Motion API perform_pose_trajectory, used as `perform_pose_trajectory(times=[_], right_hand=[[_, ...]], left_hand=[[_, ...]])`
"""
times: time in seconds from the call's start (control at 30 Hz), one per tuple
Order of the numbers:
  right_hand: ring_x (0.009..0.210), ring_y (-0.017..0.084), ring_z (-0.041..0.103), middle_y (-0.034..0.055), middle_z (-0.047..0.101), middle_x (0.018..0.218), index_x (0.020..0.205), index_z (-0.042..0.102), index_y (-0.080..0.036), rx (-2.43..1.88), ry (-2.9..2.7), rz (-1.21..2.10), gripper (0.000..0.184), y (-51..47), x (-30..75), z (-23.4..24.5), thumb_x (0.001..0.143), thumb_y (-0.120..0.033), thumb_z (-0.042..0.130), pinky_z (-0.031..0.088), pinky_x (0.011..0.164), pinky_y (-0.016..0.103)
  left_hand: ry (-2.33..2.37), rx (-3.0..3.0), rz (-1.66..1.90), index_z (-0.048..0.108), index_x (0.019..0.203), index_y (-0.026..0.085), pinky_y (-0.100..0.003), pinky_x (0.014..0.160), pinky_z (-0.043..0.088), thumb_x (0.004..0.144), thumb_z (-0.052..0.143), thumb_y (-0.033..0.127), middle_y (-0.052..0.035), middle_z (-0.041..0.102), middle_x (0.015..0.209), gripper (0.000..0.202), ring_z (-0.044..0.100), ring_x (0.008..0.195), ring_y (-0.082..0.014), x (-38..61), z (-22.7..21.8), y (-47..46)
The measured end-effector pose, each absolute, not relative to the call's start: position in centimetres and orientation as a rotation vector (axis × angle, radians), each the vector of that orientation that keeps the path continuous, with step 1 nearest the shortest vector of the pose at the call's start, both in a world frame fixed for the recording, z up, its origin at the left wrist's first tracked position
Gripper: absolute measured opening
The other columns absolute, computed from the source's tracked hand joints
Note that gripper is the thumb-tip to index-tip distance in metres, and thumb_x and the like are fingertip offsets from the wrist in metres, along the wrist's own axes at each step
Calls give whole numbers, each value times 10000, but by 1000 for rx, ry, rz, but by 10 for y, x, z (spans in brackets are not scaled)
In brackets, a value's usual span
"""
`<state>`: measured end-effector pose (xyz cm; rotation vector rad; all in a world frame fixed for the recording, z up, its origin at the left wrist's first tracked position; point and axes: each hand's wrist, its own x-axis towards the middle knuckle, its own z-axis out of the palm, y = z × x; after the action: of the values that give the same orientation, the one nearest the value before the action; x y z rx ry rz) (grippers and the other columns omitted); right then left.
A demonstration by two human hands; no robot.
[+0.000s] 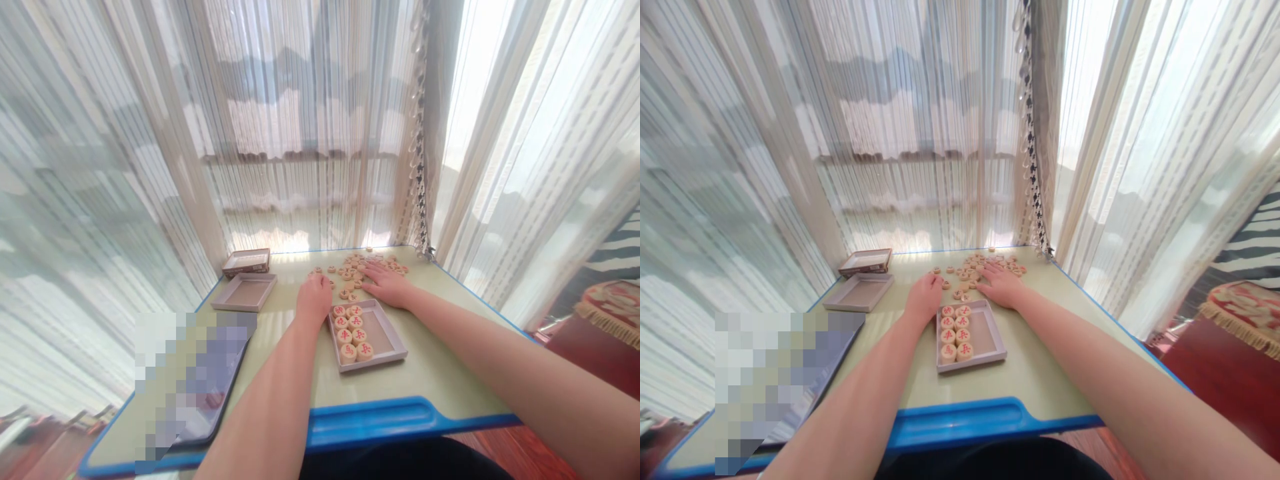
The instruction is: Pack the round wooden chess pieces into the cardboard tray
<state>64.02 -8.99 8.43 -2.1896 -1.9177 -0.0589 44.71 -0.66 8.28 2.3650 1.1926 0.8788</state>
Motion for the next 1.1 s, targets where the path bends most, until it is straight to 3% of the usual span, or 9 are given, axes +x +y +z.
perform_pose_trajectory(times=[0.23, 0.33, 0.43, 0.57, 0.77, 1.1], right_hand=[[1255, 224, 342, 60, 457, 1329, 1186, 556, -178, -1992, -1877, -93, 440, -77, 640, 82, 788, -299, 413, 221, 1061, 363], [1104, 224, 483, 64, 607, 1130, 999, 654, -177, -1853, -1891, -139, 345, -80, 641, 82, 706, -232, 479, 321, 987, 340], [976, 216, 537, 48, 663, 930, 881, 675, -185, -1833, -1867, -138, 292, -82, 642, 83, 673, -184, 471, 382, 904, 330], [965, 220, 526, 41, 662, 877, 905, 676, -195, -1863, -1844, -135, 293, -84, 642, 85, 684, -205, 484, 379, 892, 327], [917, 217, 527, 43, 662, 836, 905, 666, -193, -1887, -1758, -112, 265, -87, 639, 89, 738, -322, 506, 408, 801, 308], [902, 217, 532, 38, 658, 754, 807, 687, -224, -1918, -1702, -120, 291, -82, 643, 84, 813, -356, 428, 397, 778, 312]], left_hand=[[1289, 2282, 976, 627, 852, 157, -319, 856, 396, 826, 360, 215, -107, 640, 960, 274, 554, 957, -216, 452, 79, 7], [1286, 2310, 935, 618, 895, 139, -326, 892, 381, 825, 363, 219, -117, 634, 978, 276, 541, 987, -221, 454, 76, 11], [1310, 2331, 899, 588, 984, 115, -339, 922, 365, 833, 365, 250, -137, 609, 1047, 301, 519, 1035, -231, 456, 74, 11], [1377, 2298, 926, 568, 1033, 100, -368, 897, 381, 823, 369, 224, -164, 590, 1083, 314, 515, 1056, -252, 457, 73, 12], [1615, 2193, 1062, 631, 840, 173, -369, 809, 416, 726, 373, 102, -107, 651, 928, 290, 553, 957, -260, 463, 92, 32], [1387, 2468, 1210, 626, 855, 186, -302, 802, 416, 795, 330, 170, -42, 658, 889, 303, 566, 868, -192, 470, 88, 46]])
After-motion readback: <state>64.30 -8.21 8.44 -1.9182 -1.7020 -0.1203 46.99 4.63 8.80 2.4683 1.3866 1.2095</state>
